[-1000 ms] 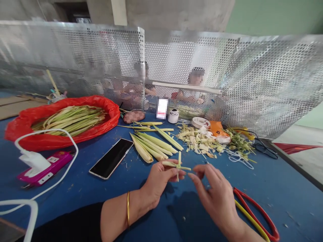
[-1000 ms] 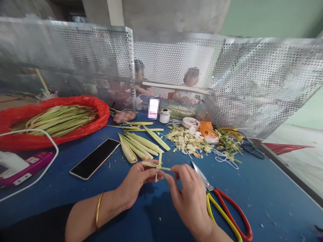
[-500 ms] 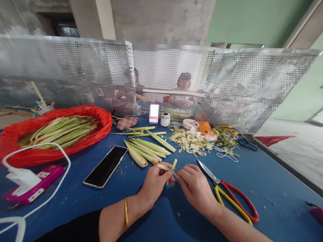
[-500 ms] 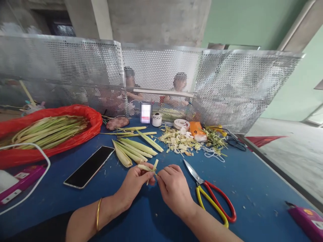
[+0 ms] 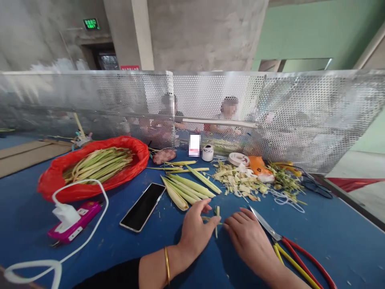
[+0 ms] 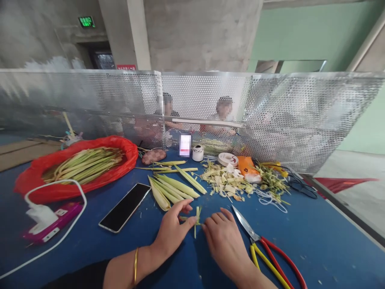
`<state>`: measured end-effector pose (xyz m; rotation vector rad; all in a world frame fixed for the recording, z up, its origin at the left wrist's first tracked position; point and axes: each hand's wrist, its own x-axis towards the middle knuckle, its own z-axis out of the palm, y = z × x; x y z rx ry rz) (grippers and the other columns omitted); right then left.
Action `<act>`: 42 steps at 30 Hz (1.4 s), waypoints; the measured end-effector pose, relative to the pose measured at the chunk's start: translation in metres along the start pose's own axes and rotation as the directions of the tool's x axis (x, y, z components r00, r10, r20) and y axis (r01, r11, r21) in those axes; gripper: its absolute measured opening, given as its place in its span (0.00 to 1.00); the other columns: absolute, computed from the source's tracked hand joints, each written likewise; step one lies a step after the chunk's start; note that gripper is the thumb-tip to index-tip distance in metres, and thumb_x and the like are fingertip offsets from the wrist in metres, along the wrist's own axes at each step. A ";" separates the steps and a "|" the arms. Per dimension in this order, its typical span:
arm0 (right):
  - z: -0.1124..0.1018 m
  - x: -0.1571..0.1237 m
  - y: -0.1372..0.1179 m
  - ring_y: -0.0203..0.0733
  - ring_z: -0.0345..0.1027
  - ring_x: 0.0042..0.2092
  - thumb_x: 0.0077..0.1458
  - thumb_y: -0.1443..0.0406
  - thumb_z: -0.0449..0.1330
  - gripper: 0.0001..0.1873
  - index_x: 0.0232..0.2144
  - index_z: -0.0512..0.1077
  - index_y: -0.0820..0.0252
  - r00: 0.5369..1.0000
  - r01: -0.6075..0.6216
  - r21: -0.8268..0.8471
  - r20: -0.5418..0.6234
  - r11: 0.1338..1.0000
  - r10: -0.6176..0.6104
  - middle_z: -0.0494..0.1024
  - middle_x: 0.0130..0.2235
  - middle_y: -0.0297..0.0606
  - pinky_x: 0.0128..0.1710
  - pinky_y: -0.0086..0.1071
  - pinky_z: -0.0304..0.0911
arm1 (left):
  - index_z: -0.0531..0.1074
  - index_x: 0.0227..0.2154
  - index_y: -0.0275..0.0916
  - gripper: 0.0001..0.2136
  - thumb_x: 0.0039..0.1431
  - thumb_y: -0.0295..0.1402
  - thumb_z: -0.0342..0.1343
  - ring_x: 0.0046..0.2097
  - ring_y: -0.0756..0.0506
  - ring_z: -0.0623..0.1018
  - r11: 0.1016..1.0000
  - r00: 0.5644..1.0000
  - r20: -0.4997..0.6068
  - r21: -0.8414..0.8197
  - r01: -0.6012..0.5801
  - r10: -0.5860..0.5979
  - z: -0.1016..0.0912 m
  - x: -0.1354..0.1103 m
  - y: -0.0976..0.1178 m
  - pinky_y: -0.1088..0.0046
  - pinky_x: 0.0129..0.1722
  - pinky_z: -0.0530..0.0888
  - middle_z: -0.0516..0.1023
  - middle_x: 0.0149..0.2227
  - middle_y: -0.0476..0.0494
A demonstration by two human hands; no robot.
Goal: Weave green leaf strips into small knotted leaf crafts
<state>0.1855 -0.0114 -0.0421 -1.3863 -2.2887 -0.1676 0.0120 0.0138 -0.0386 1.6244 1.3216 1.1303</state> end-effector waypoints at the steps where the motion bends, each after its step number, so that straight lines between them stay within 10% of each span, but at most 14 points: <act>1: 0.000 0.000 0.002 0.41 0.68 0.32 0.65 0.67 0.47 0.15 0.28 0.69 0.57 1.000 -0.009 0.020 -0.009 1.000 0.009 0.72 0.27 0.33 0.50 0.44 0.53 | 0.73 0.47 0.41 0.20 0.49 0.32 0.61 0.45 0.42 0.75 0.999 0.999 -0.026 0.020 -0.040 0.040 0.000 0.000 0.000 0.67 0.45 0.71 0.77 0.42 0.42; 7: -0.008 0.007 0.019 0.42 0.72 0.36 0.65 0.61 0.48 0.13 0.34 0.71 0.54 0.985 -0.049 0.135 -0.155 0.990 0.070 0.78 0.33 0.36 0.41 0.35 0.62 | 0.73 0.46 0.41 0.19 0.49 0.24 0.57 0.48 0.41 0.74 0.983 0.985 -0.062 0.094 -0.157 0.163 0.002 -0.002 -0.003 0.59 0.53 0.68 0.76 0.44 0.42; 13: -0.011 0.089 0.021 0.43 0.72 0.40 0.65 0.62 0.48 0.13 0.36 0.72 0.55 0.999 0.028 0.078 0.033 0.997 -0.031 0.78 0.38 0.38 0.41 0.34 0.63 | 0.73 0.45 0.40 0.21 0.45 0.21 0.58 0.50 0.39 0.72 0.956 0.960 -0.012 0.103 -0.276 0.278 0.005 -0.007 -0.002 0.59 0.54 0.67 0.75 0.47 0.40; 17: 0.018 0.171 0.027 0.43 0.71 0.42 0.65 0.65 0.48 0.14 0.37 0.74 0.58 0.986 -0.011 -0.068 0.167 0.998 0.022 0.77 0.39 0.39 0.44 0.36 0.63 | 0.76 0.38 0.39 0.17 0.43 0.20 0.60 0.44 0.39 0.75 0.945 0.950 -0.018 0.102 -0.310 0.313 0.005 -0.005 -0.001 0.59 0.48 0.70 0.78 0.41 0.40; 24: 0.082 0.255 0.044 0.44 0.70 0.47 0.62 0.61 0.57 0.16 0.51 0.68 0.59 0.931 -0.060 -0.163 0.346 0.985 0.114 0.71 0.52 0.43 0.45 0.43 0.68 | 0.76 0.31 0.40 0.08 0.44 0.32 0.62 0.35 0.44 0.76 0.805 0.792 -0.149 0.133 -0.578 0.593 0.036 0.007 -0.044 0.66 0.37 0.71 0.79 0.31 0.45; 30: 0.094 0.252 0.068 0.44 0.70 0.47 0.62 0.61 0.57 0.16 0.50 0.68 0.59 0.865 -0.041 -0.168 0.488 0.985 0.119 0.71 0.52 0.43 0.45 0.43 0.69 | 0.77 0.26 0.43 0.07 0.44 0.39 0.62 0.30 0.45 0.75 0.767 0.736 -0.218 0.177 -0.616 0.641 0.066 0.014 -0.068 0.67 0.33 0.69 0.78 0.23 0.48; 39: 0.069 0.232 0.072 0.44 0.70 0.47 0.62 0.61 0.57 0.16 0.50 0.68 0.59 0.923 -0.111 -0.257 0.330 0.960 0.195 0.72 0.52 0.42 0.45 0.43 0.69 | 0.76 0.25 0.42 0.04 0.47 0.32 0.57 0.31 0.47 0.75 0.761 0.714 -0.322 0.030 -0.648 0.621 0.043 0.009 -0.045 0.69 0.34 0.68 0.79 0.25 0.49; 42: 0.054 0.228 0.076 0.43 0.71 0.45 0.62 0.60 0.57 0.15 0.49 0.69 0.60 0.940 -0.147 -0.273 0.260 0.951 0.220 0.73 0.50 0.41 0.44 0.42 0.69 | 0.76 0.27 0.41 0.04 0.47 0.30 0.57 0.33 0.46 0.76 0.799 0.772 -0.240 0.022 -0.601 0.588 0.034 0.007 -0.038 0.68 0.37 0.69 0.80 0.26 0.48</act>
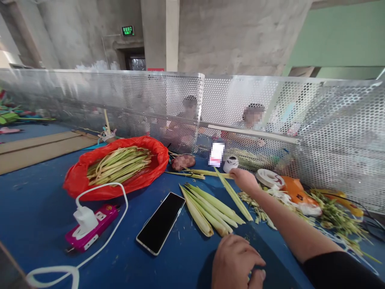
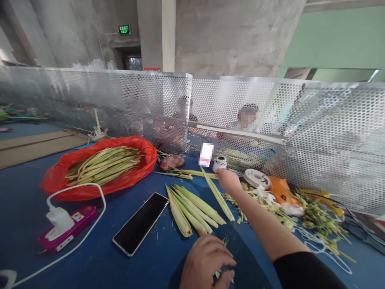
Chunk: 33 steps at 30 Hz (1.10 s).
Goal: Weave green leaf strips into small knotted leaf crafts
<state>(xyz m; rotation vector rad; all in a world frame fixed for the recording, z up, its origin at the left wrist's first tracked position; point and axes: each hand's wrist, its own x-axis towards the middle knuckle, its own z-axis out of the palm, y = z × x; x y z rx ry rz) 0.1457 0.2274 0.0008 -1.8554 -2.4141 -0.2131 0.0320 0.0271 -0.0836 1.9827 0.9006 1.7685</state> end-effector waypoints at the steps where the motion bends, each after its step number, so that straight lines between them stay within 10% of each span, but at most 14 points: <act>1: -0.004 -0.004 0.002 0.43 0.71 0.44 0.62 0.61 0.56 0.14 0.48 0.69 0.61 1.000 -0.009 0.000 -0.029 1.000 0.009 0.73 0.48 0.42 0.43 0.42 0.69 | 0.77 0.29 0.41 0.06 0.48 0.28 0.57 0.35 0.45 0.76 0.999 0.995 0.087 0.016 0.037 -0.038 -0.004 0.002 0.003 0.67 0.39 0.70 0.80 0.29 0.47; 8: -0.027 -0.045 0.009 0.52 0.66 0.50 0.59 0.72 0.52 0.12 0.43 0.72 0.61 0.976 0.073 0.092 -0.213 0.993 -0.052 0.74 0.45 0.49 0.49 0.39 0.56 | 0.77 0.29 0.40 0.08 0.46 0.22 0.59 0.37 0.43 0.76 0.987 0.972 0.180 0.081 0.137 -0.150 -0.020 0.015 0.021 0.63 0.44 0.71 0.81 0.31 0.45; 15: -0.029 -0.105 0.006 0.46 0.72 0.32 0.61 0.65 0.48 0.12 0.42 0.69 0.62 0.939 -0.086 0.438 -0.265 0.895 0.219 0.78 0.34 0.46 0.32 0.35 0.62 | 0.79 0.29 0.41 0.06 0.52 0.26 0.57 0.39 0.43 0.77 0.946 0.928 0.185 0.077 0.314 -0.323 -0.034 0.040 0.032 0.65 0.43 0.71 0.81 0.33 0.44; 21: -0.022 -0.187 -0.020 0.39 0.69 0.21 0.58 0.53 0.52 0.16 0.35 0.70 0.60 0.974 -0.045 0.836 -0.084 0.547 0.209 0.73 0.20 0.32 0.22 0.30 0.63 | 0.77 0.32 0.36 0.12 0.52 0.40 0.59 0.29 0.48 0.76 0.592 0.625 0.265 -0.201 0.780 -0.734 -0.041 0.057 0.042 0.77 0.24 0.70 0.79 0.30 0.45; 24: -0.023 -0.224 -0.034 0.37 0.70 0.24 0.56 0.53 0.56 0.15 0.36 0.69 0.58 0.982 -0.053 0.936 -0.013 0.348 0.186 0.76 0.28 0.34 0.25 0.30 0.65 | 0.75 0.26 0.34 0.13 0.49 0.41 0.61 0.25 0.50 0.74 0.525 0.573 0.321 -0.230 0.819 -0.754 -0.035 0.054 0.051 0.79 0.19 0.66 0.76 0.24 0.47; 30: -0.022 -0.267 -0.025 0.41 0.69 0.29 0.60 0.62 0.52 0.07 0.39 0.67 0.57 0.929 0.047 0.490 -0.341 0.870 0.142 0.75 0.33 0.38 0.27 0.30 0.59 | 0.74 0.23 0.33 0.12 0.48 0.40 0.62 0.22 0.51 0.73 0.527 0.548 0.311 -0.157 0.835 -0.777 -0.016 0.052 0.067 0.79 0.20 0.65 0.74 0.20 0.48; 33: -0.022 -0.273 -0.017 0.42 0.69 0.28 0.63 0.65 0.46 0.13 0.35 0.69 0.59 0.900 0.077 0.243 -0.434 0.967 0.037 0.74 0.29 0.41 0.27 0.31 0.56 | 0.74 0.24 0.33 0.14 0.48 0.42 0.62 0.22 0.51 0.73 0.524 0.546 0.293 -0.156 0.837 -0.785 -0.007 0.053 0.073 0.78 0.21 0.66 0.75 0.22 0.47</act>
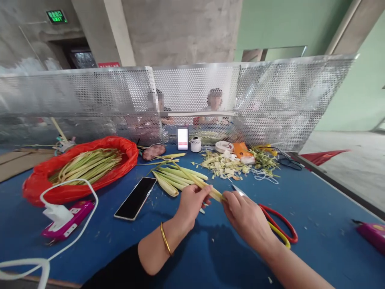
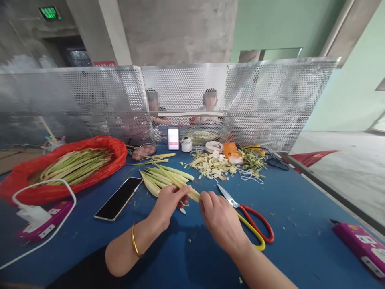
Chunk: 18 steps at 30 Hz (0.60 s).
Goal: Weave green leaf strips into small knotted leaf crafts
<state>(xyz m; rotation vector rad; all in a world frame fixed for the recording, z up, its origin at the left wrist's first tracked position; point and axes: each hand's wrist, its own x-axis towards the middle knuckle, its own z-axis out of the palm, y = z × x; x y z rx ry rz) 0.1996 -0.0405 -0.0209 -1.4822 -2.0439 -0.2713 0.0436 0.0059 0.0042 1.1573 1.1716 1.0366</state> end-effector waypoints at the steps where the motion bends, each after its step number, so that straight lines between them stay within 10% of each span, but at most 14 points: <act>1: -0.001 0.000 0.002 0.42 0.68 0.27 0.63 0.65 0.45 0.14 0.34 0.70 0.59 1.000 0.005 -0.011 0.001 1.000 -0.005 0.74 0.28 0.41 0.26 0.31 0.56 | 0.74 0.25 0.34 0.14 0.47 0.42 0.62 0.23 0.51 0.73 1.000 1.000 0.007 0.006 -0.006 0.006 0.003 -0.001 0.000 0.78 0.22 0.66 0.74 0.22 0.48; 8: 0.000 0.001 0.006 0.41 0.71 0.28 0.59 0.65 0.49 0.11 0.36 0.72 0.55 0.963 -0.261 0.387 0.164 0.884 0.213 0.78 0.28 0.37 0.26 0.29 0.59 | 0.75 0.29 0.36 0.08 0.44 0.33 0.62 0.27 0.48 0.74 0.995 0.988 0.150 0.086 -0.045 0.032 0.012 -0.004 -0.011 0.77 0.25 0.67 0.75 0.23 0.50; 15: 0.008 0.006 0.006 0.41 0.73 0.29 0.52 0.61 0.56 0.09 0.35 0.71 0.59 0.806 -0.552 0.795 0.431 0.253 0.406 0.78 0.28 0.35 0.29 0.32 0.69 | 0.77 0.35 0.33 0.11 0.46 0.29 0.59 0.30 0.49 0.75 0.999 0.973 0.231 -0.049 0.004 0.008 0.007 -0.003 -0.010 0.75 0.31 0.71 0.80 0.31 0.45; 18: 0.008 0.007 0.008 0.40 0.72 0.27 0.51 0.60 0.58 0.10 0.34 0.71 0.60 0.790 -0.576 0.783 0.460 0.234 0.405 0.77 0.27 0.34 0.29 0.31 0.68 | 0.77 0.36 0.33 0.12 0.47 0.30 0.59 0.30 0.49 0.74 0.996 0.975 0.220 -0.083 0.017 0.002 0.006 -0.001 -0.014 0.75 0.32 0.70 0.80 0.33 0.44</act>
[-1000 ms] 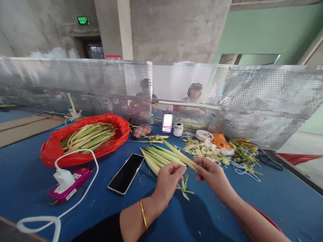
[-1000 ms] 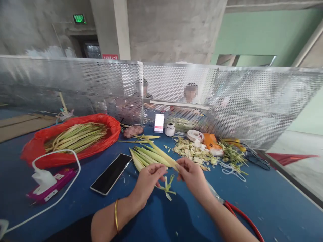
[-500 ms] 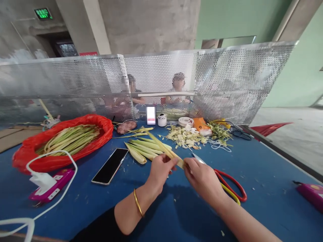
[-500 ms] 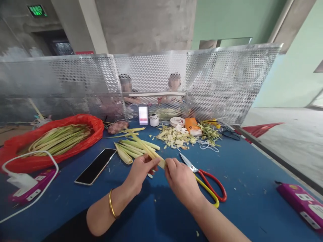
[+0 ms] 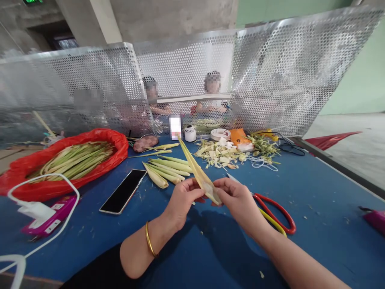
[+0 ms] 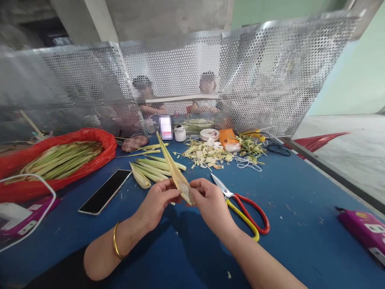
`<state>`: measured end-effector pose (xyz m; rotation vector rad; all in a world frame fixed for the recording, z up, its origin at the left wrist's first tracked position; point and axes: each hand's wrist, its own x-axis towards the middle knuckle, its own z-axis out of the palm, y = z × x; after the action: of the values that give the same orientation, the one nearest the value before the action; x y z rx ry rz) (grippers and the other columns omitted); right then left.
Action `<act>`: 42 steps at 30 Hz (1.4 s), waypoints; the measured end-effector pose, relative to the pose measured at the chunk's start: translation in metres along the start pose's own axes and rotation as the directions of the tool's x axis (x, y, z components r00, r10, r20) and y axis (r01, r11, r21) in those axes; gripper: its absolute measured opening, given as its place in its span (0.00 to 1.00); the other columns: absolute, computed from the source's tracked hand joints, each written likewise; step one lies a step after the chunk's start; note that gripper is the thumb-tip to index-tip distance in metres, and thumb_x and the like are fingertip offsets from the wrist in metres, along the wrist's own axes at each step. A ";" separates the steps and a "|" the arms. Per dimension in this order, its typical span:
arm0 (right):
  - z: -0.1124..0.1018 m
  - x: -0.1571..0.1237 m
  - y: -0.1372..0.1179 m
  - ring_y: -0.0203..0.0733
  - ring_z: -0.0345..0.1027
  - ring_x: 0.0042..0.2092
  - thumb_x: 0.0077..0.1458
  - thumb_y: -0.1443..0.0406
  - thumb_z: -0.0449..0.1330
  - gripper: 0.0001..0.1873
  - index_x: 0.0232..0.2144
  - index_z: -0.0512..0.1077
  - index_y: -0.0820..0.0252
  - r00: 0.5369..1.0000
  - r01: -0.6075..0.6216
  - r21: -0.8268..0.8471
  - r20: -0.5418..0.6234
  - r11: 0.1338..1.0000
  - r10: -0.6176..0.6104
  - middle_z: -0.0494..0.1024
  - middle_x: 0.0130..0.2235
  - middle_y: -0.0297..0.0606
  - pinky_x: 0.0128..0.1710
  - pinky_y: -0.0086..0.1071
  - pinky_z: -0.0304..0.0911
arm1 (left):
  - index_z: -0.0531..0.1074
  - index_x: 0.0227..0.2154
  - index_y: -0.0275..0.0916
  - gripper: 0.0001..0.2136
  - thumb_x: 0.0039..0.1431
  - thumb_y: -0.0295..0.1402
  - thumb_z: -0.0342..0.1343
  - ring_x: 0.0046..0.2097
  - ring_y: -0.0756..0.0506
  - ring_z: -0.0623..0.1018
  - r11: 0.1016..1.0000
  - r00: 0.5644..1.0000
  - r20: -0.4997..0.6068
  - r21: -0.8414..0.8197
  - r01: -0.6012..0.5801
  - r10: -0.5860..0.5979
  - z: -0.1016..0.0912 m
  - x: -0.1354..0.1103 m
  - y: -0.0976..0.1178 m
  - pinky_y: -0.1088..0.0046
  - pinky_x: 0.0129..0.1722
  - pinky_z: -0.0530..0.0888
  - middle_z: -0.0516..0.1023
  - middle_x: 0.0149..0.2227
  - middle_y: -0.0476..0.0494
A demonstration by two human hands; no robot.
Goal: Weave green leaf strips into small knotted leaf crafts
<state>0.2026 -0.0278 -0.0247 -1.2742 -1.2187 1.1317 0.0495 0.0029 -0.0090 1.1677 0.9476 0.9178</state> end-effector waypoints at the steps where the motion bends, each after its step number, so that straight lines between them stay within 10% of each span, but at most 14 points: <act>1: -0.001 0.000 0.000 0.39 0.71 0.27 0.51 0.61 0.57 0.09 0.33 0.72 0.59 1.000 0.013 -0.055 0.019 0.998 -0.012 0.77 0.26 0.34 0.28 0.30 0.67 | 0.77 0.36 0.33 0.11 0.47 0.30 0.59 0.31 0.49 0.74 1.000 1.000 -0.019 -0.003 -0.007 0.006 -0.001 0.001 -0.001 0.75 0.32 0.70 0.80 0.33 0.44; 16: 0.006 -0.012 0.002 0.36 0.62 0.25 0.51 0.67 0.53 0.06 0.24 0.68 0.56 0.956 0.270 -0.581 0.071 0.768 -0.283 0.72 0.24 0.32 0.24 0.27 0.53 | 0.72 0.34 0.34 0.17 0.43 0.38 0.66 0.28 0.50 0.73 0.991 0.990 0.038 0.035 0.132 -0.133 0.008 -0.005 -0.012 0.74 0.29 0.71 0.75 0.27 0.48; 24: 0.004 -0.006 0.001 0.37 0.67 0.25 0.50 0.62 0.55 0.07 0.25 0.68 0.57 1.000 0.026 -0.230 0.009 0.973 -0.025 0.71 0.22 0.30 0.26 0.28 0.62 | 0.73 0.31 0.35 0.08 0.46 0.31 0.60 0.30 0.48 0.74 0.999 0.999 -0.051 0.046 -0.001 0.003 0.008 -0.002 -0.007 0.76 0.28 0.71 0.76 0.28 0.47; 42: 0.001 -0.012 -0.015 0.31 0.60 0.22 0.44 0.66 0.55 0.03 0.22 0.67 0.59 0.958 -0.121 -0.050 0.256 0.991 0.130 0.65 0.19 0.27 0.27 0.27 0.57 | 0.75 0.25 0.36 0.10 0.42 0.37 0.64 0.25 0.52 0.71 0.963 0.893 -0.439 -0.185 -0.196 0.098 -0.040 0.030 0.012 0.80 0.20 0.66 0.74 0.24 0.48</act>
<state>0.1998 -0.0400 -0.0100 -1.2717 -1.3678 1.4104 0.0210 0.0459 -0.0064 0.8659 1.0783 1.4078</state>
